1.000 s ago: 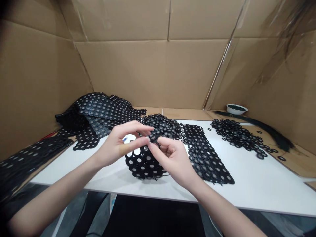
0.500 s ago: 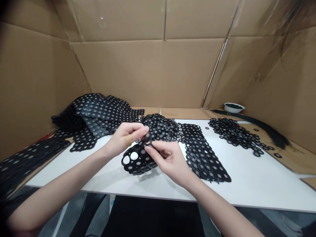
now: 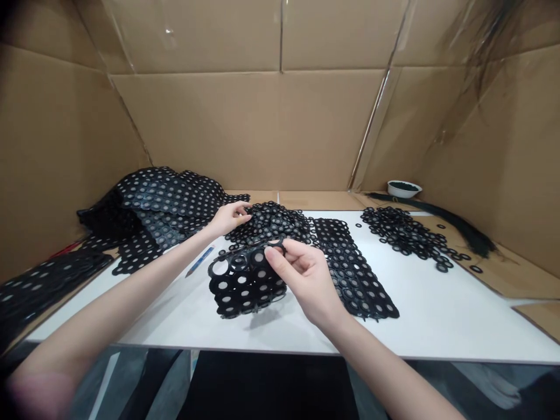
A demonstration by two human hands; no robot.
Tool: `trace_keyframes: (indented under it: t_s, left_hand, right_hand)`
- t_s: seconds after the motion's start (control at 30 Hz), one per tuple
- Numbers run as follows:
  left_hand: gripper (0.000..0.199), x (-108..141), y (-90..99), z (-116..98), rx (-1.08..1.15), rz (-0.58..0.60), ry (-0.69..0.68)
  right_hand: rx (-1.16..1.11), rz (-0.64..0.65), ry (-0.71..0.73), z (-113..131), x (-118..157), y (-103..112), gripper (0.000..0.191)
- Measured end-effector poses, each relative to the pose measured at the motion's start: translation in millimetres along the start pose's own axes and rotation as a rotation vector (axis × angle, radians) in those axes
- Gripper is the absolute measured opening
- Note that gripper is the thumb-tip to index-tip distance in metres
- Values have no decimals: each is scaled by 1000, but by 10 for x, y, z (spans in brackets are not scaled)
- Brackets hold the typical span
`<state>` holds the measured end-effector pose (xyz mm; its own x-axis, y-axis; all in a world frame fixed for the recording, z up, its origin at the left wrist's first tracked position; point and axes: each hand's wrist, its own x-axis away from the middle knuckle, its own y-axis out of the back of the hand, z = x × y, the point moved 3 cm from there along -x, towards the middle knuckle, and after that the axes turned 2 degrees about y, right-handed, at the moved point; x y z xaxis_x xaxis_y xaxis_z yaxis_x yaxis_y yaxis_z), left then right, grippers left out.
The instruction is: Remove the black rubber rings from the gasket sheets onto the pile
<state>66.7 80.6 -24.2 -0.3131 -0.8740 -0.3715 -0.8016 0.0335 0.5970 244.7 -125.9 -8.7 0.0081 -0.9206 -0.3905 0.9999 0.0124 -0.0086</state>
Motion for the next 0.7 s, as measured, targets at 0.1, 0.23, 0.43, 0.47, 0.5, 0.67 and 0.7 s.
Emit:
trace_keyframes:
  t_s: [0.1,0.23,0.43,0.47,0.5,0.67,0.7]
  left_hand:
    - [43,78,79,-153,-12,-50,-17]
    - [35,454,218,-742,203,152,-127]
    - [23,993,354,-1464,191,412,-286]
    - [23,1009,356,-1470,220,422,-249]
    - [25,1010,350,-1455,261,439,-203]
    - [28,981,290,-1346,296,495,-110]
    - [28,986,277,-1341,274,491,-105]
  right_hand:
    - [2,-7,10,6,17,15,28]
    - [76,-35,57,-2,3,27,30]
    - [61,-19,116,10,-19,-31,21]
    - [51,-16,121,24,-13,-43,19]
    - [43,-12,129,39,-6,-55,17]
    - [61,-29,126,63,11,-89,20]
    - [73,-39,124,55,6,-90,22]
